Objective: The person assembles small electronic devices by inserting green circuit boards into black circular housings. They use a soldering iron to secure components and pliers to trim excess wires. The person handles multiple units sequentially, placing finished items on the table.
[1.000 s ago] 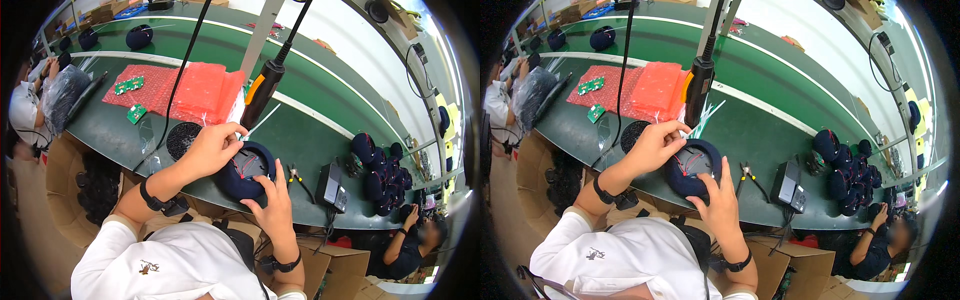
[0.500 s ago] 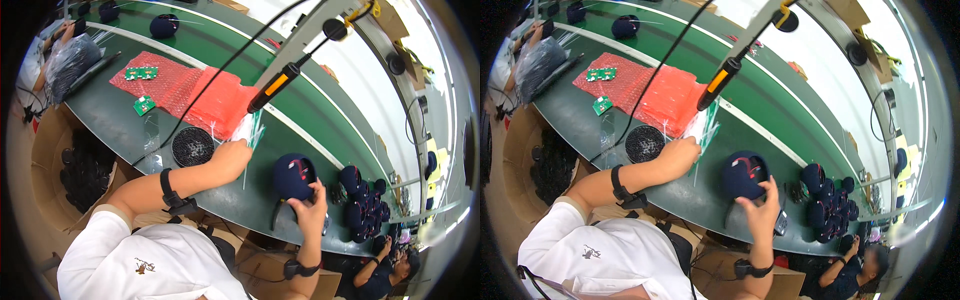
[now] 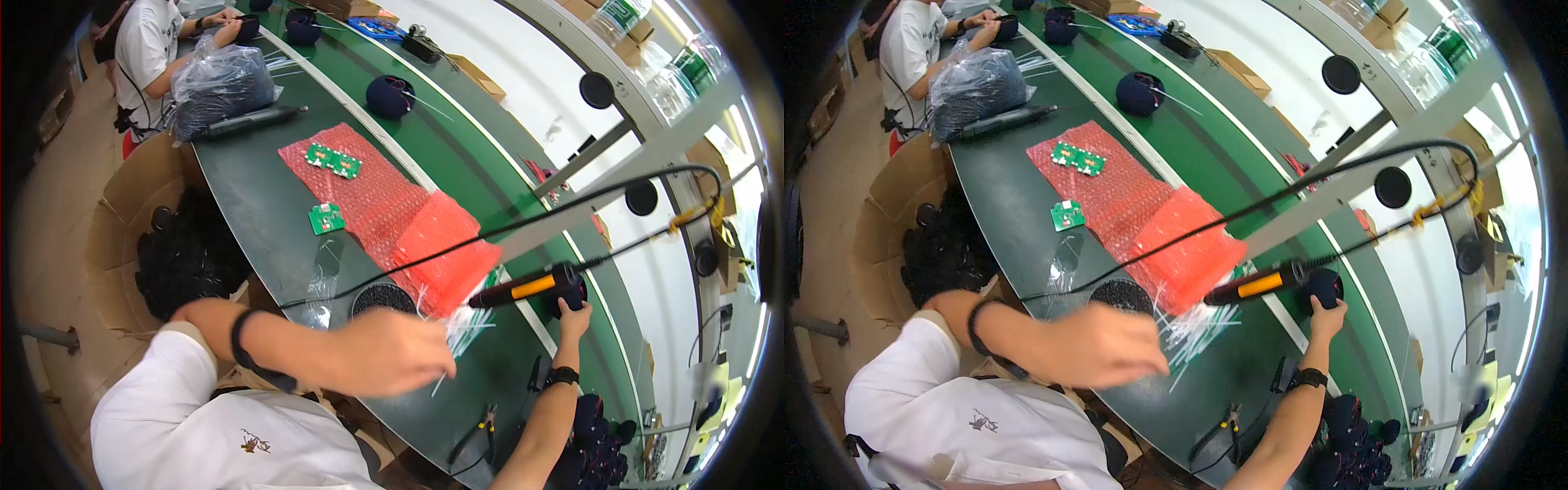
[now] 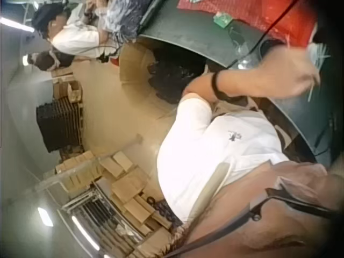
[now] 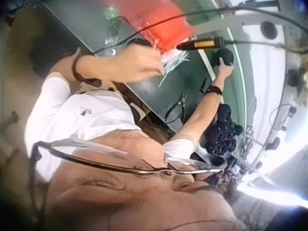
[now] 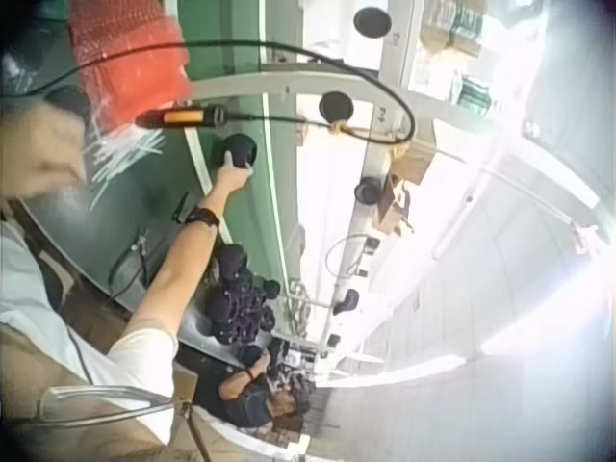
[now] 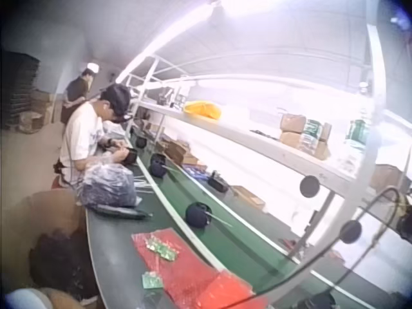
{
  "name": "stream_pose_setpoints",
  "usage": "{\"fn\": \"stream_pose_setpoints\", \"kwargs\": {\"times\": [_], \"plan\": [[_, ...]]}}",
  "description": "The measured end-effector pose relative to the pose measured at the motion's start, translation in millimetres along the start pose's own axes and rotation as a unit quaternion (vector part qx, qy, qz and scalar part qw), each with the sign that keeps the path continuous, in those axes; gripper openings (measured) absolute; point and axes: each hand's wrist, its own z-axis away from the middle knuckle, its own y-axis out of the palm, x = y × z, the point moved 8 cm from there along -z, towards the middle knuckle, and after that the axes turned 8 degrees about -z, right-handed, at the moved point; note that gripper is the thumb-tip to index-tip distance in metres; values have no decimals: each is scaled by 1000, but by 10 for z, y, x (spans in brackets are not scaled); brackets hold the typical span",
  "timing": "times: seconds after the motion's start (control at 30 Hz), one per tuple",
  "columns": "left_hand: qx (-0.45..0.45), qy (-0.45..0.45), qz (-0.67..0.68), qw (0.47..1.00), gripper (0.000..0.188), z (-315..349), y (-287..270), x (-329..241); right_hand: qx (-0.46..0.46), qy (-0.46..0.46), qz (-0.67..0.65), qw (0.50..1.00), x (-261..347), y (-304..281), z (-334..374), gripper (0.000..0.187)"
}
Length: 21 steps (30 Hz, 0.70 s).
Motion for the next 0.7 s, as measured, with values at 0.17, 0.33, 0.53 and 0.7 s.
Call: {"fn": "stream_pose_setpoints", "kwargs": {"times": [0.17, 0.33, 0.53, 0.7], "plan": [[-120, -37, -196, 972, 11, -608, -1126, 1220, 63, -88, -62, 992, -777, 43, -177, 81], [-96, -219, -403, 883, 18, -1238, -1698, 3436, 115, -181, -40, 976, 640, -88, 797, 66], [-6, -227, -547, 805, 51, -1686, -1567, 4606, 332, 31, -153, 930, 1200, -1004, 3153, 28], [-61, -113, -635, 762, 61, -1633, -1454, 4662, 160, -80, -173, 969, 1309, -1287, 4156, 14]]}}
